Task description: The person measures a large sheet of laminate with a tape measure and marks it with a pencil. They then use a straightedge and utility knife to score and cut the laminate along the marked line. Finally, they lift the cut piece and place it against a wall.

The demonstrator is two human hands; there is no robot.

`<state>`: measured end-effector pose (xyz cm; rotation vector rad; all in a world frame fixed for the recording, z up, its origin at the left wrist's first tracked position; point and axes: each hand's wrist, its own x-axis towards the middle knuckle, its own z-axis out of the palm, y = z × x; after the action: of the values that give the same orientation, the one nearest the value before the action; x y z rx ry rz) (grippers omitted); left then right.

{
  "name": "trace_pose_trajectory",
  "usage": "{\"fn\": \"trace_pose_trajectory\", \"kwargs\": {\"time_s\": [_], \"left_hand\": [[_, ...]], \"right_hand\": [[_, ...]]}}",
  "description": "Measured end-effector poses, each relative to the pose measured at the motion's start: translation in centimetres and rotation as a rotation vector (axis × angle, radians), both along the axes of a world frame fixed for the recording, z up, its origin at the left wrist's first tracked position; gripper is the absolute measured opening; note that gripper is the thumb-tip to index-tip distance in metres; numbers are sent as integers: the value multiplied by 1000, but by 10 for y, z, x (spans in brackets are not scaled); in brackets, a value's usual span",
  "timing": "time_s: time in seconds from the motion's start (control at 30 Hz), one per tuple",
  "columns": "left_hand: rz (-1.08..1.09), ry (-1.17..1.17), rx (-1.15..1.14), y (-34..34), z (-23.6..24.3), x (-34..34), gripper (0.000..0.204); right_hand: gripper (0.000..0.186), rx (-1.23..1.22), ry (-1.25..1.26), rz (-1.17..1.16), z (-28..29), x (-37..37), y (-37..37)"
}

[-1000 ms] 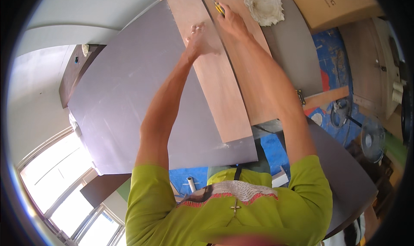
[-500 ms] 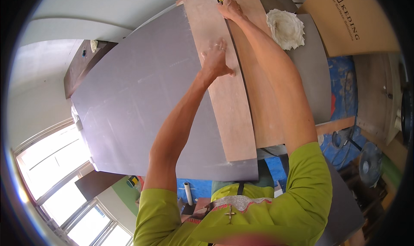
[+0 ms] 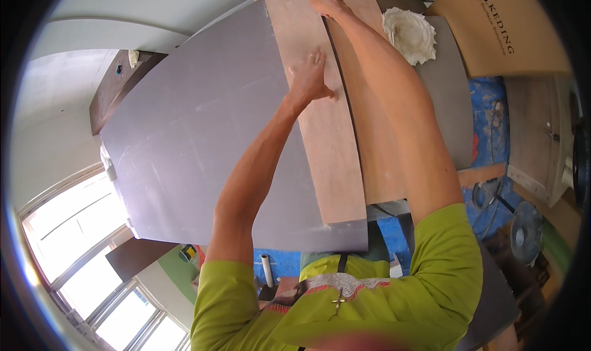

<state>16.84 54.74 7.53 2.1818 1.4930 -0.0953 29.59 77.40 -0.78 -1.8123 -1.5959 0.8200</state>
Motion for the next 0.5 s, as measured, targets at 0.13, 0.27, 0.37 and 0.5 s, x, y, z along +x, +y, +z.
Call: {"fn": "trace_pose_trajectory", "kwargs": {"time_s": [0.13,0.27,0.37,0.5], "left_hand": [[20,-46,9,-1,-3,-1,133],[3,-42,-24,1,-4,-2,129],[-28,63,27,2,-3,-2,130],[-51,123,26,3,-3,0,132]], "right_hand": [[46,-117,-35,-27,20,1,-23],[57,-236,-11,72,51,10,-54],[60,-328,-5,80,71,12,-78],[67,-265,39,54,78,13,-108]]}}
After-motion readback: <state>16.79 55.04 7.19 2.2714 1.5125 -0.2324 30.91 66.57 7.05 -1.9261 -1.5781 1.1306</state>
